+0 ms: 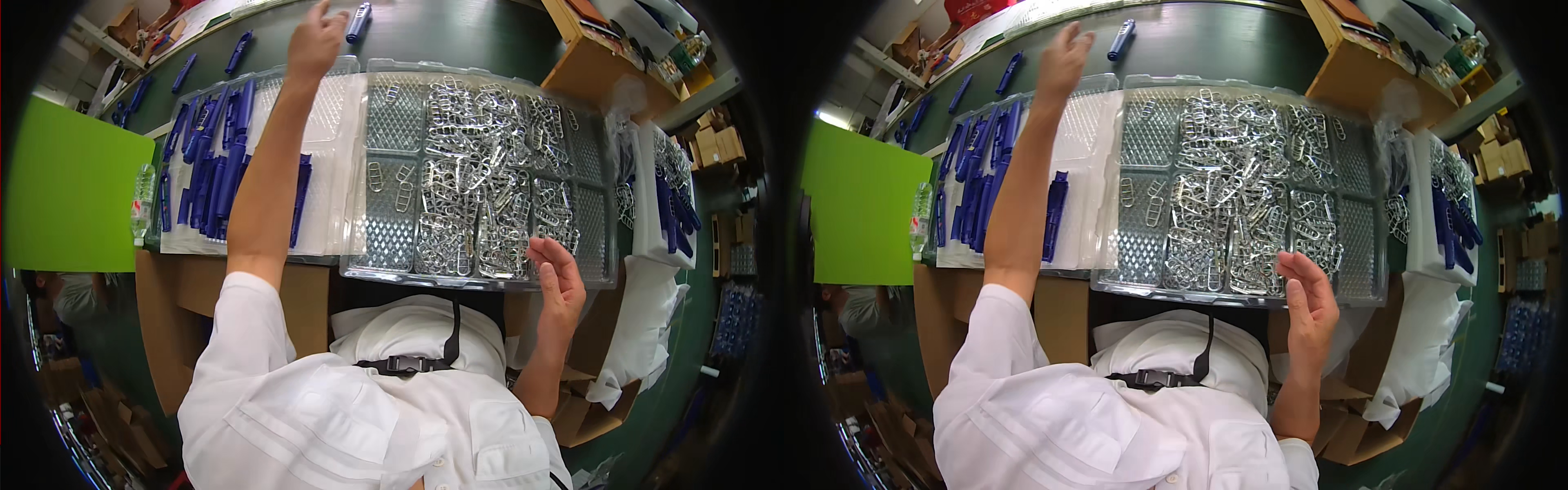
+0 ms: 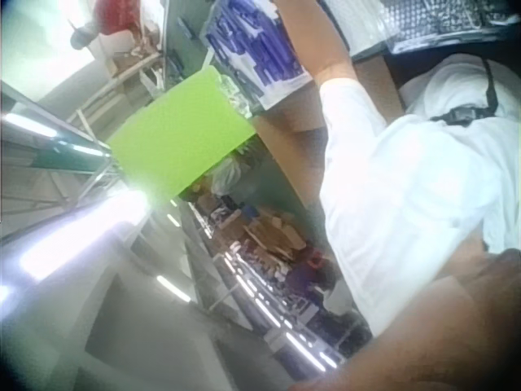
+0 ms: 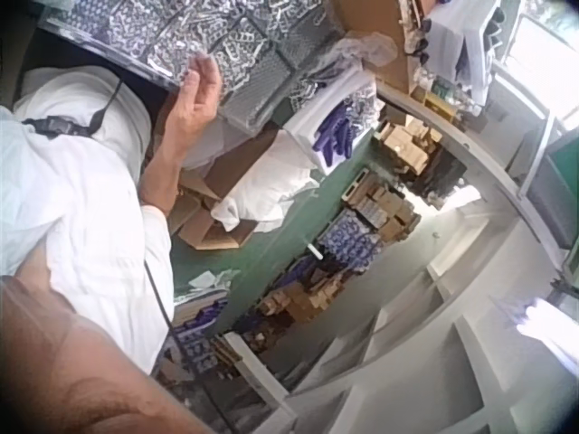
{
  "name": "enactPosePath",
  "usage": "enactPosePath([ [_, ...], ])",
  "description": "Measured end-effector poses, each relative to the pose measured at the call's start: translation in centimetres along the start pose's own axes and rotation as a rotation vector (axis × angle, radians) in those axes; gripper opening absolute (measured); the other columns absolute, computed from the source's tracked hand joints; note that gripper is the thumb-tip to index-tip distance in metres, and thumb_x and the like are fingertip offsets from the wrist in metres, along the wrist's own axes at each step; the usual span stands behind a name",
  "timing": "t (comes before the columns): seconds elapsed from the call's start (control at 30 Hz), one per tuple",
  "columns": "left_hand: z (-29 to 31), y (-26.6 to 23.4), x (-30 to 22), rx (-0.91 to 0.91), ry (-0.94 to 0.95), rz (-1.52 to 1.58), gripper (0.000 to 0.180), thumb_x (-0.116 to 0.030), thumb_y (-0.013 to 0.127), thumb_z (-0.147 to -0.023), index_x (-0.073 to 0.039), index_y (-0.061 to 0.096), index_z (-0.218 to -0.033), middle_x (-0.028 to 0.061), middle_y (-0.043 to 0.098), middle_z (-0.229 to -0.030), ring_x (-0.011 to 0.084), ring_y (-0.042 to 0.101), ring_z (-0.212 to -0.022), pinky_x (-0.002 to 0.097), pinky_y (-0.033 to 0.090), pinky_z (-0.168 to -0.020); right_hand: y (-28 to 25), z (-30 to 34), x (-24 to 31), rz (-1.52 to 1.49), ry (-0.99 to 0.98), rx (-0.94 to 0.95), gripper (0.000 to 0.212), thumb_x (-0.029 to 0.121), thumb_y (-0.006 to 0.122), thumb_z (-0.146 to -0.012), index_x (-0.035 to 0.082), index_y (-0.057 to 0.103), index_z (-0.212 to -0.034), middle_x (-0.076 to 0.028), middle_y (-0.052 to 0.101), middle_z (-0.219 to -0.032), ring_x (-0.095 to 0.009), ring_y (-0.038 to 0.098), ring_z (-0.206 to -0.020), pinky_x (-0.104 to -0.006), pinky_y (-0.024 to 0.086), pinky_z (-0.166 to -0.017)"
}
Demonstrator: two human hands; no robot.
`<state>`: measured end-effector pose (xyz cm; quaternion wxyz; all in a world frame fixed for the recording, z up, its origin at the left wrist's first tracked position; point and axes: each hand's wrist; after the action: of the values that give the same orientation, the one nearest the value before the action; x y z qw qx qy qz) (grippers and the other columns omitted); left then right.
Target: Assembling small metal and electronic components into blue plastic handheld device housings.
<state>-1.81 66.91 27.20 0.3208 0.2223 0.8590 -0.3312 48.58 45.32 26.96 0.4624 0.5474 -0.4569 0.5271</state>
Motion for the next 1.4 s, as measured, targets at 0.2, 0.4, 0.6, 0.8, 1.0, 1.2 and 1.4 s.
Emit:
enactPosePath([
  [0.2,18.2,-13.4,-12.6,-0.603,-0.049,0.224,0.031,-0.006,0.054,-0.104,0.005,0.061,-0.132,0.0131,0.068,-0.130,0.0193,0.065,-0.111,0.0323,0.051,-0.099,-2.2,-1.7,-1.8,0.317,-0.004,-0.065,0.029,-0.003,0.062,-0.099,-0.002,0.066,-0.128,-0.011,0.072,-0.123,-0.015,0.067,-0.111,-0.0296,0.055,-0.091],
  [0.4,40.9,-25.8,-4.8,-0.998,-0.563,0.112,0.023,-0.003,0.057,-0.099,-0.002,0.066,-0.120,0.0058,0.069,-0.117,0.0134,0.063,-0.096,0.0282,0.051,-0.082,0.2,-6.3,-2.1,1.215,-0.533,0.250,0.026,0.007,0.075,-0.088,0.007,0.072,-0.114,-0.008,0.070,-0.112,-0.031,0.067,-0.102,-0.0405,0.057,-0.084],
  [0.6,62.8,-28.2,6.5,-1.189,-1.336,0.361,0.035,-0.003,0.061,-0.087,-0.009,0.066,-0.121,0.0034,0.066,-0.105,0.0161,0.062,-0.093,0.0417,0.050,-0.084,-1.5,-8.2,-4.3,1.320,-0.549,0.399,0.026,0.003,0.067,-0.093,0.006,0.069,-0.119,-0.011,0.069,-0.116,-0.033,0.069,-0.104,-0.0418,0.055,-0.088],
  [0.8,68.9,-35.6,-0.1,-1.328,-1.303,-0.291,0.044,-0.012,0.061,-0.098,-0.003,0.054,-0.141,0.0113,0.057,-0.138,0.0255,0.057,-0.124,0.0400,0.043,-0.109,-1.3,-9.9,-5.3,1.115,-0.553,0.427,0.019,0.005,0.065,-0.098,0.002,0.068,-0.116,-0.013,0.068,-0.111,-0.031,0.068,-0.099,-0.0388,0.054,-0.086],
  [1.0,68.4,-42.5,-3.4,-1.347,-1.064,-0.986,0.045,-0.014,0.058,-0.096,-0.002,0.054,-0.140,0.0177,0.062,-0.133,0.0316,0.061,-0.119,0.0400,0.047,-0.106,-4.5,-9.8,-5.6,0.872,-0.404,0.278,0.022,0.007,0.064,-0.102,-0.005,0.069,-0.120,-0.010,0.069,-0.121,-0.020,0.065,-0.108,-0.0299,0.050,-0.096],
  [1.2,66.7,-45.1,7.3,-0.440,-1.090,-0.985,0.032,-0.012,0.058,-0.094,-0.011,0.071,-0.124,0.0112,0.070,-0.127,0.0352,0.065,-0.120,0.0447,0.051,-0.102,-4.3,-9.5,-5.6,0.946,-0.411,0.405,0.026,0.004,0.058,-0.105,-0.005,0.067,-0.127,-0.011,0.068,-0.123,-0.021,0.065,-0.109,-0.0309,0.049,-0.099],
  [1.4,63.8,-43.1,14.4,-0.058,-1.017,-1.233,0.033,-0.008,0.060,-0.091,-0.011,0.070,-0.122,0.0131,0.062,-0.130,0.0370,0.060,-0.120,0.0499,0.052,-0.098,-2.8,-8.3,-3.1,0.901,-0.265,0.348,0.032,0.007,0.060,-0.105,0.000,0.066,-0.136,-0.006,0.067,-0.128,-0.014,0.062,-0.112,-0.0279,0.049,-0.100],
])
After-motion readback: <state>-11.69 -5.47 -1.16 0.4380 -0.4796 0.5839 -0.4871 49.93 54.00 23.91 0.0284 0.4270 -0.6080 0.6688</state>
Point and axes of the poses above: each hand's wrist, its own z-axis away from the middle knuckle, its own y-axis out of the palm, x = y × z
